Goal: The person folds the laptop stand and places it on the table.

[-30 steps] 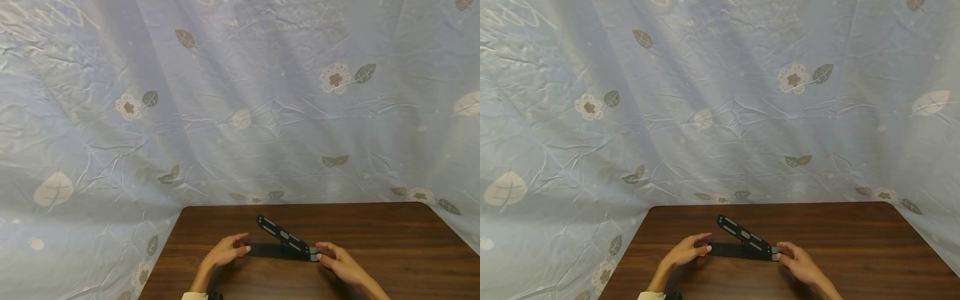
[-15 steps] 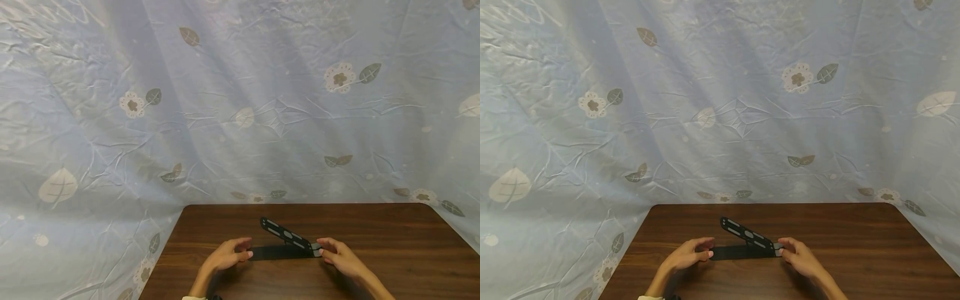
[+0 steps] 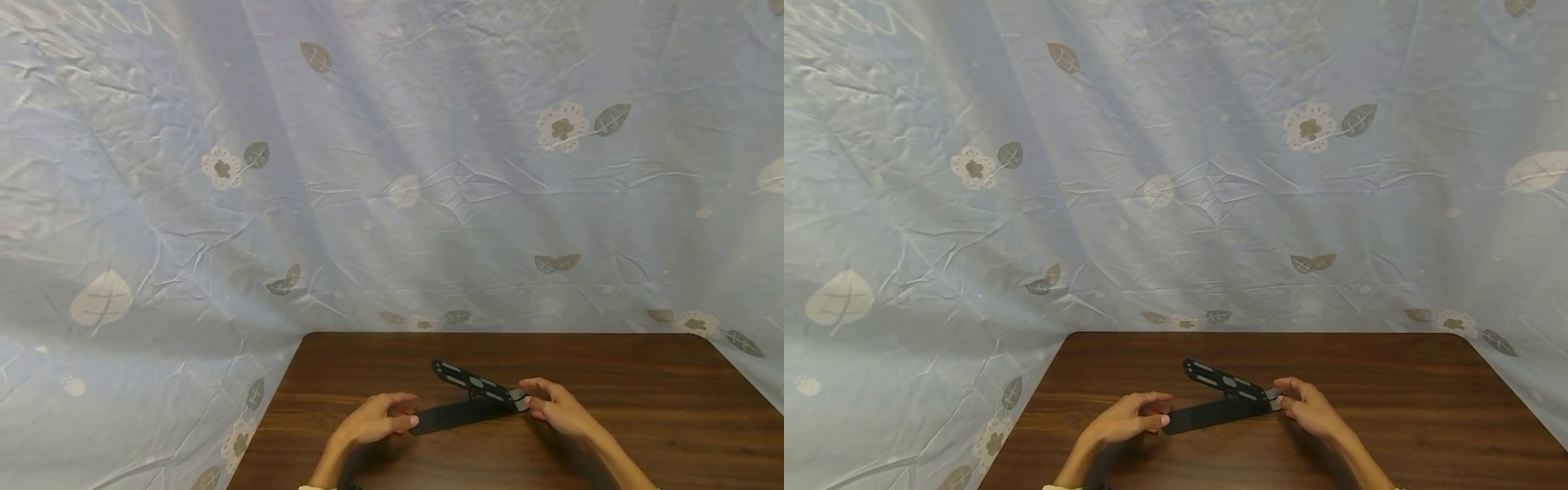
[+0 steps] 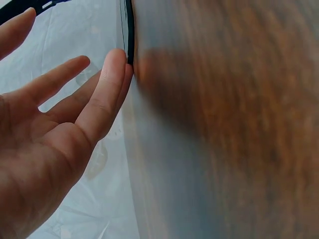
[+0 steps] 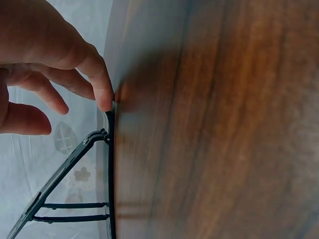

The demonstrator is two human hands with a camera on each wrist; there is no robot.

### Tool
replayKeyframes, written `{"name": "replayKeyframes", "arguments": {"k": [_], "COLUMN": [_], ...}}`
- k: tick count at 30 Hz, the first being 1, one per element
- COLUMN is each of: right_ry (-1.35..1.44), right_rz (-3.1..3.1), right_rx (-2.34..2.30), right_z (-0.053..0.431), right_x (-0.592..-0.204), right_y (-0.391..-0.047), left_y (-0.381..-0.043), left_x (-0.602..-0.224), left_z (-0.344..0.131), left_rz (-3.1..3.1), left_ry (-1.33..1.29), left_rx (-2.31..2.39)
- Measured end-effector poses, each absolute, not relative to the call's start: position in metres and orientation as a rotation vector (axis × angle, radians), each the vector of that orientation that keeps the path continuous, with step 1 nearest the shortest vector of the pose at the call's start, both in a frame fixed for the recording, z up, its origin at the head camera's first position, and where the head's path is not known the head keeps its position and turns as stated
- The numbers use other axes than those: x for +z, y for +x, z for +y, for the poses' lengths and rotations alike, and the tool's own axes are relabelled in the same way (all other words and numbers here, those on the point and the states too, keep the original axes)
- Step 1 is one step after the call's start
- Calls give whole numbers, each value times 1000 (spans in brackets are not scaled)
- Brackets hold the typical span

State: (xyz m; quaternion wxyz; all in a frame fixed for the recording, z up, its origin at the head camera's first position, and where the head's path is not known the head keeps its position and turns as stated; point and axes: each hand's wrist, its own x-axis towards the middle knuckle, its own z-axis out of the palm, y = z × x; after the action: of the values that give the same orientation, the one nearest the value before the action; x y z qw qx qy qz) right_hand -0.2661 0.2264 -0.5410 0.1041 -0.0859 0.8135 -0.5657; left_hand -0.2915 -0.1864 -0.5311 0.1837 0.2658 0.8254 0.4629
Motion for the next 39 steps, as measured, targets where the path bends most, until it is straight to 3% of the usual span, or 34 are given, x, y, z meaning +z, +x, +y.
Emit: {"name": "replayKeyframes", "arguments": {"k": [39], "right_ry": [-190], "right_rz": [2461], "right_rx": [-1585], "right_z": [227], "right_x": [-534], "right_y": [-295], "left_y": [-263], "left_x": [-516], "left_z": [-170], "left_rz": [2167], "left_ry": [933], "left_rx": [1146]}}
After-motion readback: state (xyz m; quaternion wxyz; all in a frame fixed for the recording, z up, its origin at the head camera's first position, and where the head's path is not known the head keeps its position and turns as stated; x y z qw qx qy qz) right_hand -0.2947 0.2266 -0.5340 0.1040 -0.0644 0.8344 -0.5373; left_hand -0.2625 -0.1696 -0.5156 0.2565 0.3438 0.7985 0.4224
